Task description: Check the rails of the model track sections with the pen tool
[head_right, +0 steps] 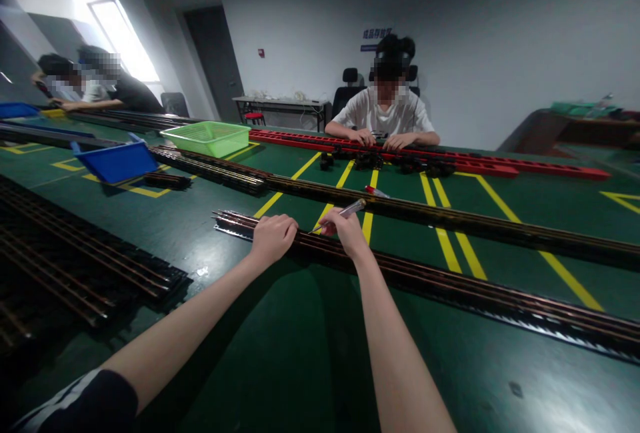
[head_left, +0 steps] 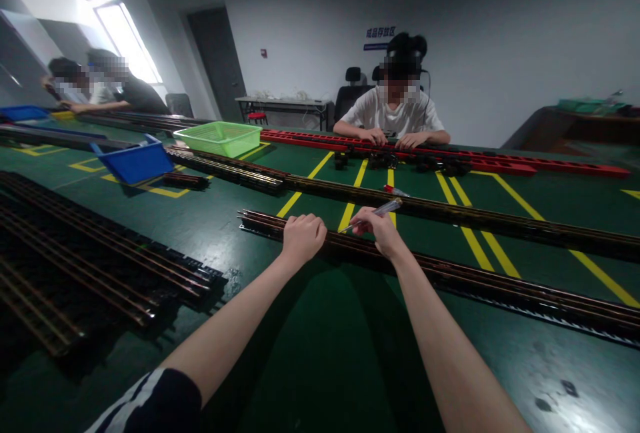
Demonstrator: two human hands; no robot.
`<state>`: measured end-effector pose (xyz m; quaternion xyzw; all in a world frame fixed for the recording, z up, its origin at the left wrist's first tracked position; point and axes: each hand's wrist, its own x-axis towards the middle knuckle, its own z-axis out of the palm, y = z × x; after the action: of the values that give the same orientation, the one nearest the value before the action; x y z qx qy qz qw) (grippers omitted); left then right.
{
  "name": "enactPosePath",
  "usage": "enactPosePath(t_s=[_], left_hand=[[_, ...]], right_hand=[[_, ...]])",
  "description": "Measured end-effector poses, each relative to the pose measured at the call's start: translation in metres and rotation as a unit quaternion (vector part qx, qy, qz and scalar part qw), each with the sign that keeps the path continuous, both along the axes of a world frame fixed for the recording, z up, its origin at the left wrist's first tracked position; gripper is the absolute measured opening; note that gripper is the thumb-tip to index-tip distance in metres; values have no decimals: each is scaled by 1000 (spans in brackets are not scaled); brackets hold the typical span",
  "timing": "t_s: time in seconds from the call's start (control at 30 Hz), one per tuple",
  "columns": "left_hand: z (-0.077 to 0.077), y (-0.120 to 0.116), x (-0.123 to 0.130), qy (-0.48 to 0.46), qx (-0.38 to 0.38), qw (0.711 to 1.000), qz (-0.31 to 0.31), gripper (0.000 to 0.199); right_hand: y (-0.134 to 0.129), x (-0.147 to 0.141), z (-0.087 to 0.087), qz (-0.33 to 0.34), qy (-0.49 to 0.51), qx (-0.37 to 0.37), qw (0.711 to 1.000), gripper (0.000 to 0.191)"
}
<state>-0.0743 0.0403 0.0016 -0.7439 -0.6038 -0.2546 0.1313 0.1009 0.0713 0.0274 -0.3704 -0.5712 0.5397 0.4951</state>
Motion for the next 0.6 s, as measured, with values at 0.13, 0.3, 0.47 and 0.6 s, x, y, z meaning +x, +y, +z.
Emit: enactPosePath(t_s=[0.13,0.3,0.47,0.6], left_hand=[[1,-1,0,1,-2,1000,1,34],[0,0,0,-5,-1,1000,-2,34],[0,0,0,-5,5,1000,-11,35],[0,-1,-1,-7,-1,1000,-12,36]], right_hand=[[-2,4,3,10,-10,-16,1000,15],[-7,19,11,45,-28,-65,996,12],[-10,26,10,37,-37,-51,997,13],[-10,25,7,19,-35,-24,999,15]])
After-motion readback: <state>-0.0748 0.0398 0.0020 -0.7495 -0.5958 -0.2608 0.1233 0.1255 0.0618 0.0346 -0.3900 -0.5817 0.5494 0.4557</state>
